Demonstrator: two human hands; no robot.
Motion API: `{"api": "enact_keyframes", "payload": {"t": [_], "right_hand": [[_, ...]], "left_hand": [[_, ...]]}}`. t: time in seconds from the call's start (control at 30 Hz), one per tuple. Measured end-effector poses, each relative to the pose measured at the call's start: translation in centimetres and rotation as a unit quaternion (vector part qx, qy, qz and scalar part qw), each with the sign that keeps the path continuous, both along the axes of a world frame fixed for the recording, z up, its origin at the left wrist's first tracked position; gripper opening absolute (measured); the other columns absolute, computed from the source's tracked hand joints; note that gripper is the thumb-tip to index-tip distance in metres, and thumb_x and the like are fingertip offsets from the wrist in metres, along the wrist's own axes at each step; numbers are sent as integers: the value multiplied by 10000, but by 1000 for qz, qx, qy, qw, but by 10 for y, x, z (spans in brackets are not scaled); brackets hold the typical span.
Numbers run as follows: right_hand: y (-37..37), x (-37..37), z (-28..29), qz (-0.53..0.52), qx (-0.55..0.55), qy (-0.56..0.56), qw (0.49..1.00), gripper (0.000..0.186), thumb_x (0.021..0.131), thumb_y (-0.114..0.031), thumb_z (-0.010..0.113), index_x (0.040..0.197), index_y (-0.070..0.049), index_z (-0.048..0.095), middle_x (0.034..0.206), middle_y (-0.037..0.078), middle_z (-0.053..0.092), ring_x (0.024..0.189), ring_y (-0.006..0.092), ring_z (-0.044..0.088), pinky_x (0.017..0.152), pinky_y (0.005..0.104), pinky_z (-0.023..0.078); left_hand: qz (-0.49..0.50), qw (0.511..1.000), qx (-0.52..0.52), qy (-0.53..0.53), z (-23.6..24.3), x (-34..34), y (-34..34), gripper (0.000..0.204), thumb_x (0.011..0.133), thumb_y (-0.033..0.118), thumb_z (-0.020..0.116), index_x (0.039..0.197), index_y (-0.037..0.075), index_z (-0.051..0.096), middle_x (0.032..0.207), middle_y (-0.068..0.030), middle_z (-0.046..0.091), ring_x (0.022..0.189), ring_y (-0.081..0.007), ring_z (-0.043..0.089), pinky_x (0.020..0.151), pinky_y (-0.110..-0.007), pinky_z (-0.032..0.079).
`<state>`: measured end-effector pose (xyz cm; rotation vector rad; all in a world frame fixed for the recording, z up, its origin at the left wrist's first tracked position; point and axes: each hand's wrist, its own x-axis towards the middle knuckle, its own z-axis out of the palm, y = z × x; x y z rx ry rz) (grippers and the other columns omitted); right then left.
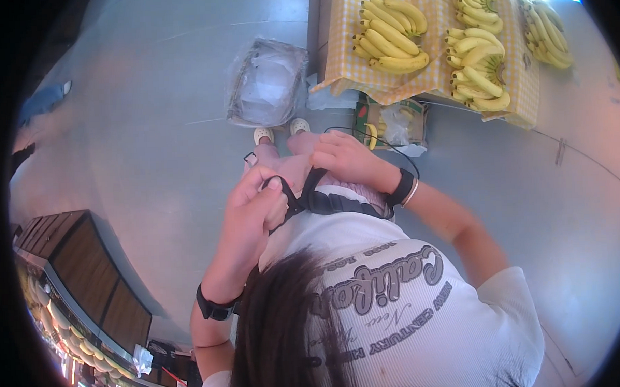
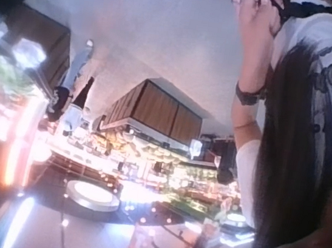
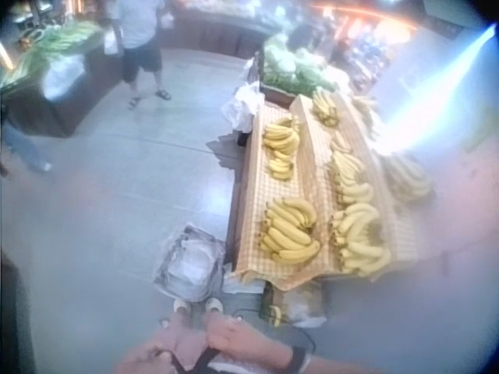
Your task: The person manipulates a black buckle and strap on a waist-mounted harness, repeatedly pulling the webbing through the plastic buckle to tighten it.
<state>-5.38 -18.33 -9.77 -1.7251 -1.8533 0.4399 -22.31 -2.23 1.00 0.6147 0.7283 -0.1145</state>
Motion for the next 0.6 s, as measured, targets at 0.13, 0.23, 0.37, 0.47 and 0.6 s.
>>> {"api": "enact_keyframes", "payload": {"t": [0.13, 0.23, 0.37, 0.47, 0.6], "right_hand": [[-3, 0, -5, -7, 32, 1, 999, 118, 728, -143, 561, 822, -92, 510, 778, 54, 506, 825, 251, 539, 728, 350, 454], [-4, 1, -4, 13, 0, 6, 1000, 141, 701, -140, 577, 817, -89, 515, 783, 65, 511, 830, 257, 542, 722, 350, 452], [-8, 3, 8, -41, -67, 207, 975, 57, 845, -130, 555, 827, -80, 536, 782, 70, 553, 754, 249, 559, 669, 327, 452], [-3, 1, 40, -117, -221, 490, 835, 188, 959, -215, 502, 877, -57, 563, 780, 57, 619, 671, 180, 592, 613, 282, 466], [22, -20, 83, -60, -439, 609, 658, 323, 994, -306, 471, 940, -14, 599, 838, 55, 660, 699, 76, 603, 600, 207, 468]], "left_hand": [[-9, 998, -58, 32, 8, 3, 5, 109, 962, 103, 443, 931, 20, 505, 550, 81, 242, 448, -31, 209, 448, -233, 172], [55, 992, -100, 48, 10, 10, 6, 106, 963, 100, 436, 961, 23, 509, 549, 83, 233, 434, -37, 202, 443, -236, 169], [57, 985, -157, 30, -19, 6, 13, 92, 957, 87, 447, 990, 45, 522, 558, 84, 244, 437, -38, 220, 432, -235, 184], [31, 977, -211, 16, -35, -3, 13, 116, 956, 89, 444, 1024, 40, 524, 563, 80, 253, 440, -39, 219, 432, -232, 192], [23, 971, -237, 31, -41, -1, 10, 132, 953, 82, 436, 1034, 17, 518, 571, 76, 263, 448, -40, 230, 434, -225, 199]]}}
